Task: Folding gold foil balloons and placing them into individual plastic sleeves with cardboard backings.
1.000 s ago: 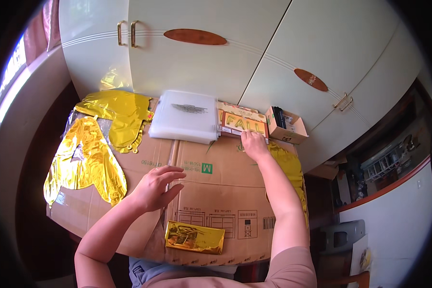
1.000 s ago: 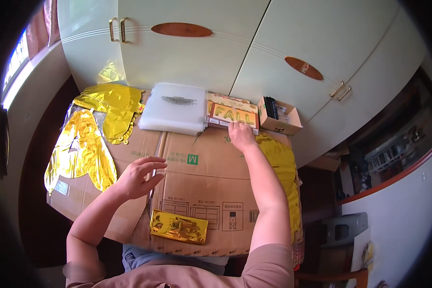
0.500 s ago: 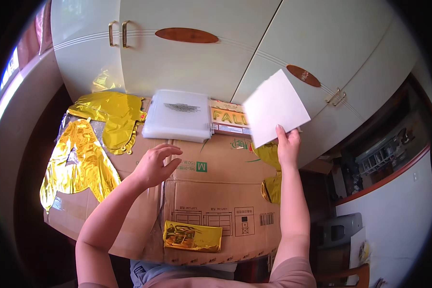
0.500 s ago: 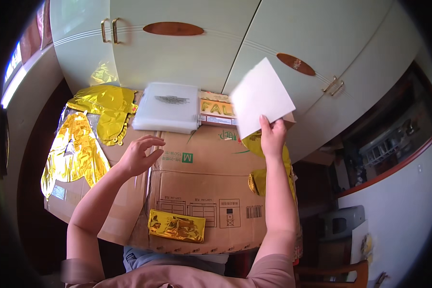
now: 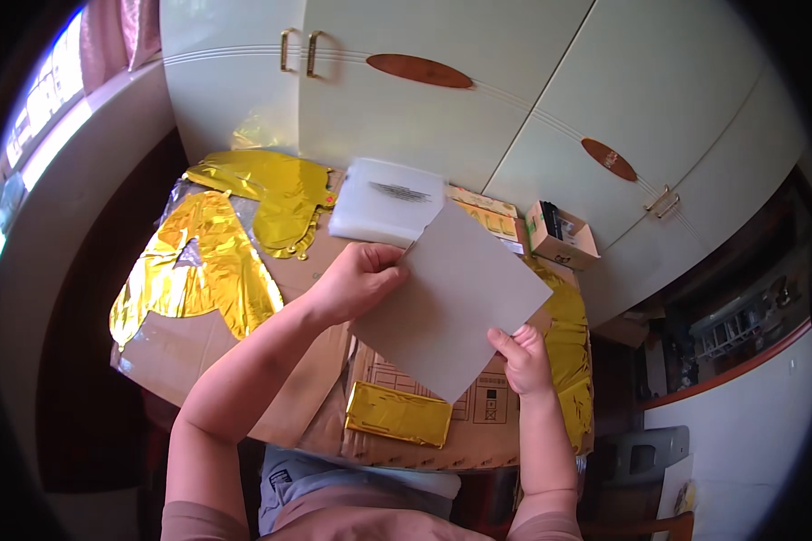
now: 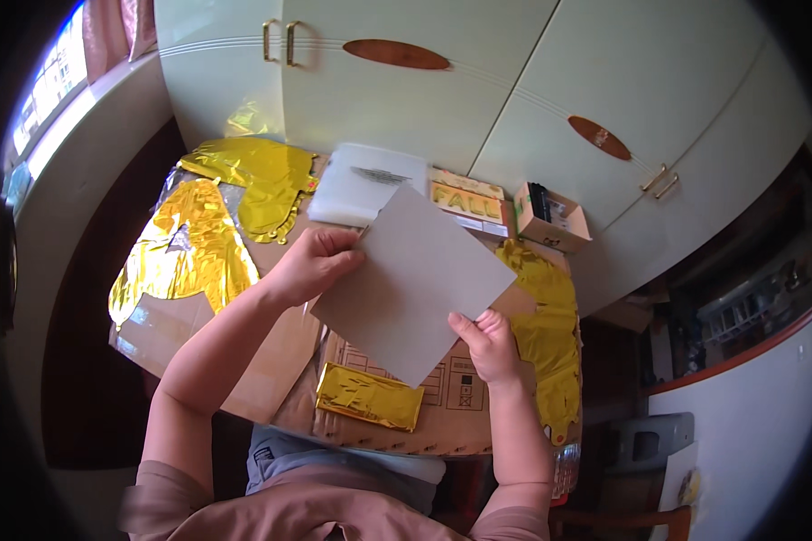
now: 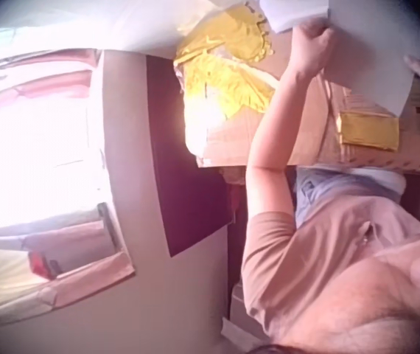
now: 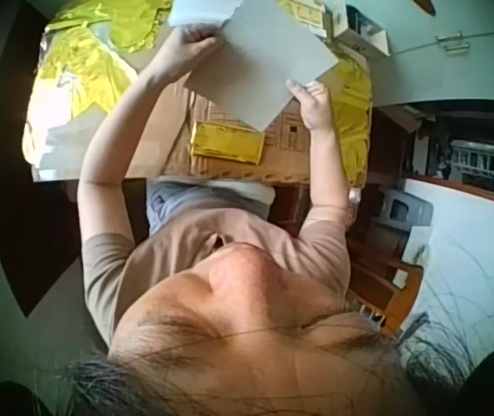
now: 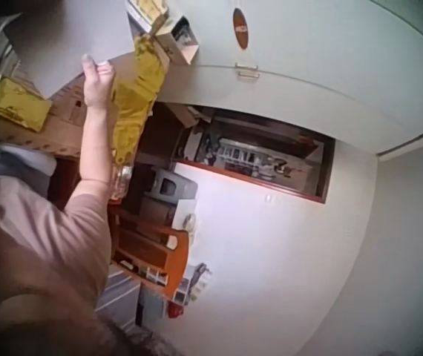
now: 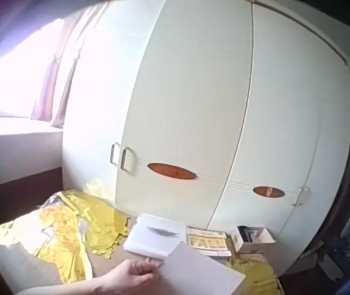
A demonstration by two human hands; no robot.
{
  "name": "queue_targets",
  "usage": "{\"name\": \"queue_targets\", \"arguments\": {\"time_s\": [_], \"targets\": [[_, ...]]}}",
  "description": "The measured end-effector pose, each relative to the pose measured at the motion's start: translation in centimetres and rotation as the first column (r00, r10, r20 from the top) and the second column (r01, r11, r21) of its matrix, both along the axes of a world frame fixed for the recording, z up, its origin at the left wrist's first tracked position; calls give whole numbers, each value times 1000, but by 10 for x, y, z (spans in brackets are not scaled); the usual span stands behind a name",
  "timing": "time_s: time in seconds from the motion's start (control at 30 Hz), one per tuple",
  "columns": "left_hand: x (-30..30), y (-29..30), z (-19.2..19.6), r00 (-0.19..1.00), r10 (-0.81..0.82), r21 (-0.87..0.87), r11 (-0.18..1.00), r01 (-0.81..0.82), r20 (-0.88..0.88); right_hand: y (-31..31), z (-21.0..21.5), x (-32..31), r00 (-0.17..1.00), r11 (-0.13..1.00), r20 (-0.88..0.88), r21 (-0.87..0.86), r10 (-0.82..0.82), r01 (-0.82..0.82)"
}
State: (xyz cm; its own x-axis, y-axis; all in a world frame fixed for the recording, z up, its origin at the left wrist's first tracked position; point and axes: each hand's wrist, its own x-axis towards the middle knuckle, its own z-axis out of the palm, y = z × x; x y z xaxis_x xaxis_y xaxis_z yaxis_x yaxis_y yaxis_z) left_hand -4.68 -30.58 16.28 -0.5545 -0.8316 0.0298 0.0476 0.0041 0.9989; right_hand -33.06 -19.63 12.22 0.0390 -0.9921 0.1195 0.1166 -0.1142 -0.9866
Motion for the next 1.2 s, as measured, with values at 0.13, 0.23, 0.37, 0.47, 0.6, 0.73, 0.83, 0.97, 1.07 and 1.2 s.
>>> {"name": "queue_targets", "arguments": {"time_s": [0.13, 0.23, 0.37, 0.47, 0.6, 0.73, 0.83, 0.97, 1.07, 1.2], "targets": [[33, 36, 1, 978, 124, -86, 990, -111, 165, 24, 13, 35, 998, 997, 8, 37, 69, -69], [66, 78, 7, 896, 258, -206, 959, -194, 362, 48, 17, 67, 990, 987, -15, 81, 142, -141], [121, 144, -24, 947, 298, 62, 950, -306, 121, 83, -4, 110, 964, 952, -15, 159, 266, -260], [166, 186, -35, 948, 314, 352, 894, -277, -52, 101, -9, 152, 959, 929, 71, 239, 274, -283], [214, 229, -52, 876, 481, 333, 820, -466, 42, 116, -29, 186, 932, 875, 107, 322, 346, -362], [247, 253, -70, 782, 605, 229, 748, -623, 150, 111, -41, 211, 882, 830, 6, 336, 471, -445], [257, 261, -74, 779, 620, 247, 743, -622, 93, 113, -33, 250, 897, 850, -24, 331, 441, -409], [285, 254, -103, 553, 815, 34, 556, -830, 172, 108, -49, 276, 874, 830, -24, 326, 486, -453], [304, 256, -109, 532, 835, 124, 518, -846, 141, 103, -54, 293, 863, 822, -40, 328, 503, -464], [320, 258, -121, 650, 747, 65, 648, -759, 138, 101, -61, 316, 854, 806, -26, 346, 520, -480]]}}
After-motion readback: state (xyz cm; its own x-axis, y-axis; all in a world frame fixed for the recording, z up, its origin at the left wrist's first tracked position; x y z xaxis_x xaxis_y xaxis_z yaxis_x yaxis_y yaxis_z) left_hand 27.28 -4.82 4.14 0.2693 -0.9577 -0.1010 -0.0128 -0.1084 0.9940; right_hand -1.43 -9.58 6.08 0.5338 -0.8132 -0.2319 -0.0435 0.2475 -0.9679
